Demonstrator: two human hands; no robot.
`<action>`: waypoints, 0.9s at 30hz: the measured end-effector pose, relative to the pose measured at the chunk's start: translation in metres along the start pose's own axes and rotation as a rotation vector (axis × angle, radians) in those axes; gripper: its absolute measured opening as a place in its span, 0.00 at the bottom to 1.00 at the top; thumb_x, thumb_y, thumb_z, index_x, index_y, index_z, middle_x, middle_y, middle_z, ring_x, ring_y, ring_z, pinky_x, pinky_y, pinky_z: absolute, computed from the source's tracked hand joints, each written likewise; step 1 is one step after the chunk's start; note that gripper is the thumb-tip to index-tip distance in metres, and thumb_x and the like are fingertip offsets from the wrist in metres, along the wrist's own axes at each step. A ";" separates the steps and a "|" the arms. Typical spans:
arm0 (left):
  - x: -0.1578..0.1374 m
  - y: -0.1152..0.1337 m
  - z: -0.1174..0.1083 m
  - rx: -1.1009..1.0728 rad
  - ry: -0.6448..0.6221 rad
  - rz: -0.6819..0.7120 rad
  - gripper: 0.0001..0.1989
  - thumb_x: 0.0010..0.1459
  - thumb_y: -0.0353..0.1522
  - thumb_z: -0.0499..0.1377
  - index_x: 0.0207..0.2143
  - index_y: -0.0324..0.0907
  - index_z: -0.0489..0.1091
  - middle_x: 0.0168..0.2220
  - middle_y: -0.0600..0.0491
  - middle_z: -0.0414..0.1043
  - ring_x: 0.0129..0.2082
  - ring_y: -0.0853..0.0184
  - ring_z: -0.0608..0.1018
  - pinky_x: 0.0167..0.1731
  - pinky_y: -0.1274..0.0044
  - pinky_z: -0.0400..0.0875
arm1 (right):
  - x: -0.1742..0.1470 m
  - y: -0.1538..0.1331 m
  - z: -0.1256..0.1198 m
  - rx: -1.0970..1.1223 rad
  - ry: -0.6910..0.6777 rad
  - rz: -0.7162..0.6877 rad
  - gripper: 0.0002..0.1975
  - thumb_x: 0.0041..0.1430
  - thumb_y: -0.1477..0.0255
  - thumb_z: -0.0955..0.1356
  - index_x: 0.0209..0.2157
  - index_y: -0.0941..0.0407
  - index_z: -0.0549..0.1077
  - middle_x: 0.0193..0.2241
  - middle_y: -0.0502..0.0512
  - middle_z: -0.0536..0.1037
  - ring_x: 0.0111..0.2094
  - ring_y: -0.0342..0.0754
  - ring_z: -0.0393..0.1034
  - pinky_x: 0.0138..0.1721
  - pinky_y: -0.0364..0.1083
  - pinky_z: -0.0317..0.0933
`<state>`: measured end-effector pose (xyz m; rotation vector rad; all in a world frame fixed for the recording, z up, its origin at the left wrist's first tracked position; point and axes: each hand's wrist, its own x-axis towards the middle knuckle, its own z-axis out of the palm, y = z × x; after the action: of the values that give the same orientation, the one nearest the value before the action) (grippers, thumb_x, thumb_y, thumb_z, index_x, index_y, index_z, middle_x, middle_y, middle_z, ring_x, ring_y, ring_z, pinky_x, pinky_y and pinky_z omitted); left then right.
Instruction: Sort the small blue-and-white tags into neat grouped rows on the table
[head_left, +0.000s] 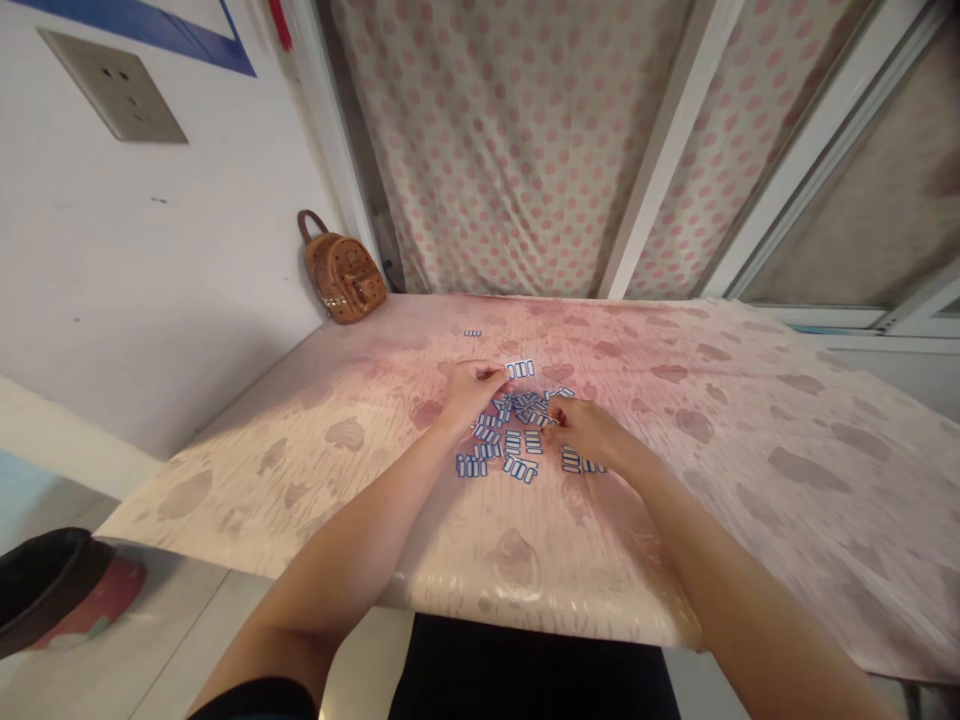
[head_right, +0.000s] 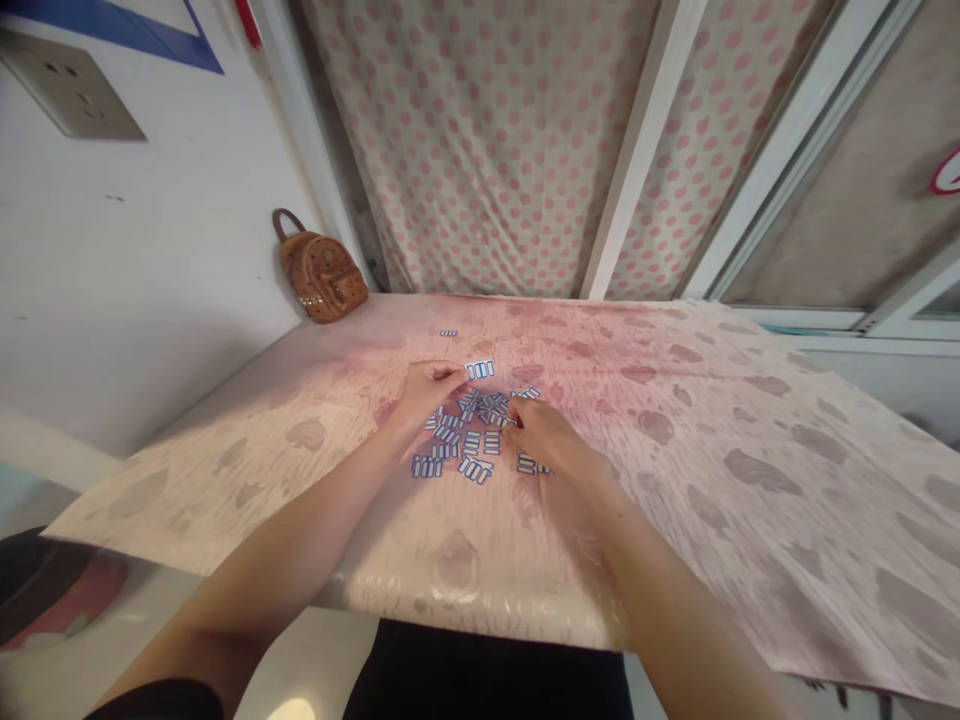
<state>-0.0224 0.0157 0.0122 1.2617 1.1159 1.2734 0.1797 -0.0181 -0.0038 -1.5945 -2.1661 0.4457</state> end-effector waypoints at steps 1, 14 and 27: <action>0.000 -0.001 0.000 0.007 -0.003 0.004 0.03 0.53 0.28 0.64 0.28 0.37 0.77 0.23 0.52 0.78 0.24 0.70 0.79 0.27 0.80 0.74 | 0.000 -0.001 -0.002 0.032 0.003 0.005 0.07 0.51 0.76 0.69 0.24 0.53 0.67 0.21 0.47 0.71 0.24 0.45 0.64 0.26 0.43 0.50; -0.011 -0.013 0.008 0.252 -0.024 0.232 0.06 0.59 0.29 0.58 0.29 0.39 0.73 0.28 0.53 0.77 0.30 0.68 0.78 0.31 0.80 0.68 | 0.002 -0.002 -0.001 0.360 -0.020 -0.005 0.09 0.58 0.72 0.62 0.23 0.52 0.65 0.21 0.48 0.76 0.24 0.47 0.70 0.27 0.44 0.60; -0.020 -0.009 0.020 0.311 0.030 0.387 0.03 0.66 0.31 0.52 0.38 0.43 0.64 0.20 0.61 0.59 0.20 0.71 0.65 0.25 0.80 0.54 | -0.001 -0.032 -0.007 0.823 -0.117 -0.087 0.20 0.56 0.53 0.70 0.25 0.55 0.67 0.22 0.50 0.74 0.22 0.43 0.64 0.28 0.44 0.59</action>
<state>-0.0029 -0.0041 0.0025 1.7603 1.1589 1.4407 0.1575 -0.0279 0.0177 -1.0178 -1.7430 1.2280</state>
